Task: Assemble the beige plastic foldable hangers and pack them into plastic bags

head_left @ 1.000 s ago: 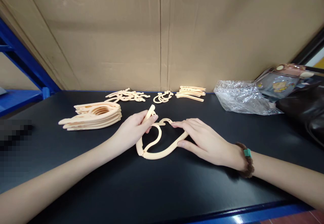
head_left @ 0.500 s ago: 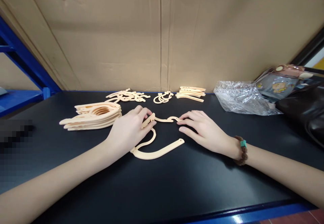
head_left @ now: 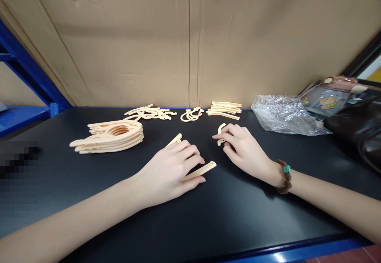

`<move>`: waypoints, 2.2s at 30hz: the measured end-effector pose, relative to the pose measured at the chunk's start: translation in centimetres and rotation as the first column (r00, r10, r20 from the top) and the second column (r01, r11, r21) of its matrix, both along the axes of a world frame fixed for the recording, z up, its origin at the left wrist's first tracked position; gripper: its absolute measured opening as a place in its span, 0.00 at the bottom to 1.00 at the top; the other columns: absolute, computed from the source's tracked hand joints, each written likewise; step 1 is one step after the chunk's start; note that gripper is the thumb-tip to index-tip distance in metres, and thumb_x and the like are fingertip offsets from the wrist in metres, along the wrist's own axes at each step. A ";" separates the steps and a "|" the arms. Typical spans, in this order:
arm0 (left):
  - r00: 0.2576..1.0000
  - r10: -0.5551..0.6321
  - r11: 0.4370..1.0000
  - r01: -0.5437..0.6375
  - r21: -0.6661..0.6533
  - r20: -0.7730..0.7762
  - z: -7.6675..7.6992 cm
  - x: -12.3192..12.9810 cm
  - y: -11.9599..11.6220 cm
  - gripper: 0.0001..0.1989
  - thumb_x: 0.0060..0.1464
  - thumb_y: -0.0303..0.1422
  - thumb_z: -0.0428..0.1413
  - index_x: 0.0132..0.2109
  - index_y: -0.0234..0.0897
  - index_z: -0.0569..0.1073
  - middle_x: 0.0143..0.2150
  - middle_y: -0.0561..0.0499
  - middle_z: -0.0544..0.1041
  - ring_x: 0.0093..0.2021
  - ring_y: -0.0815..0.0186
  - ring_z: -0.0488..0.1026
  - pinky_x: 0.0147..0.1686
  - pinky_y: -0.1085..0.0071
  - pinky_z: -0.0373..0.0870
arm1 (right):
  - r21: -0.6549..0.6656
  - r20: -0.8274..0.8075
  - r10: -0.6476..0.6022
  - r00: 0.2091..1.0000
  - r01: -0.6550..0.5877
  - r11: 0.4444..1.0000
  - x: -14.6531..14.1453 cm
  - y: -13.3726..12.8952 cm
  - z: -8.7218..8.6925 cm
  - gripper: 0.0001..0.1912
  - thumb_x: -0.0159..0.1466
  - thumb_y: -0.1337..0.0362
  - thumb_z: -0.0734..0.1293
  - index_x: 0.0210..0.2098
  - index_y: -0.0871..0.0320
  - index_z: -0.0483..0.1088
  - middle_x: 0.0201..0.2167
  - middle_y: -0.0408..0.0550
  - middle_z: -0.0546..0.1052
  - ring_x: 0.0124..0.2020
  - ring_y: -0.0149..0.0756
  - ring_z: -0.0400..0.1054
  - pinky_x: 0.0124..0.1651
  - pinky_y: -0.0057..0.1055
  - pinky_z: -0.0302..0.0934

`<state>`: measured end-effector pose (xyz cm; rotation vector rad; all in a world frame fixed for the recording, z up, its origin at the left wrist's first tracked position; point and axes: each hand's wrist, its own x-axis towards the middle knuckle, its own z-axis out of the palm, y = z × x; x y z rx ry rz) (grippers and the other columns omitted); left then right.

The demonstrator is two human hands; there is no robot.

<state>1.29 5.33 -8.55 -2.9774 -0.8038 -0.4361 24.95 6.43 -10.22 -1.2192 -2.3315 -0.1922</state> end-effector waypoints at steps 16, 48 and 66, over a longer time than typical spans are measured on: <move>0.998 -0.015 0.995 0.010 -0.104 -0.054 0.4 0.0 -0.1 0.08 0.62 0.32 0.47 0.43 0.37 0.69 0.44 0.49 0.72 0.43 0.61 0.66 0.44 0.63 0.61 | 0.042 0.026 0.049 0.998 -0.050 0.998 -0.1 -0.1 0.3 0.07 0.68 0.63 0.62 0.38 0.56 0.71 0.45 0.46 0.74 0.55 0.41 0.62 0.64 0.48 0.45; 0.869 0.343 0.648 0.055 -0.759 0.356 0.2 0.5 0.4 0.07 0.55 0.35 0.57 0.39 0.37 0.73 0.30 0.55 0.75 0.31 0.69 0.71 0.32 0.74 0.65 | 0.058 -0.110 0.362 0.926 -0.358 0.932 -0.7 -1.4 0.9 0.03 0.67 0.68 0.62 0.38 0.59 0.68 0.32 0.45 0.74 0.35 0.34 0.65 0.41 0.33 0.57; 0.853 0.345 0.597 0.122 -0.793 0.392 0.1 0.4 0.2 0.17 0.59 0.37 0.54 0.55 0.41 0.66 0.38 0.54 0.77 0.27 0.70 0.73 0.31 0.73 0.69 | 0.044 -0.180 0.414 0.892 -0.414 0.909 -0.3 -1.5 0.9 0.03 0.65 0.65 0.67 0.37 0.58 0.71 0.31 0.44 0.75 0.36 0.33 0.66 0.46 0.35 0.57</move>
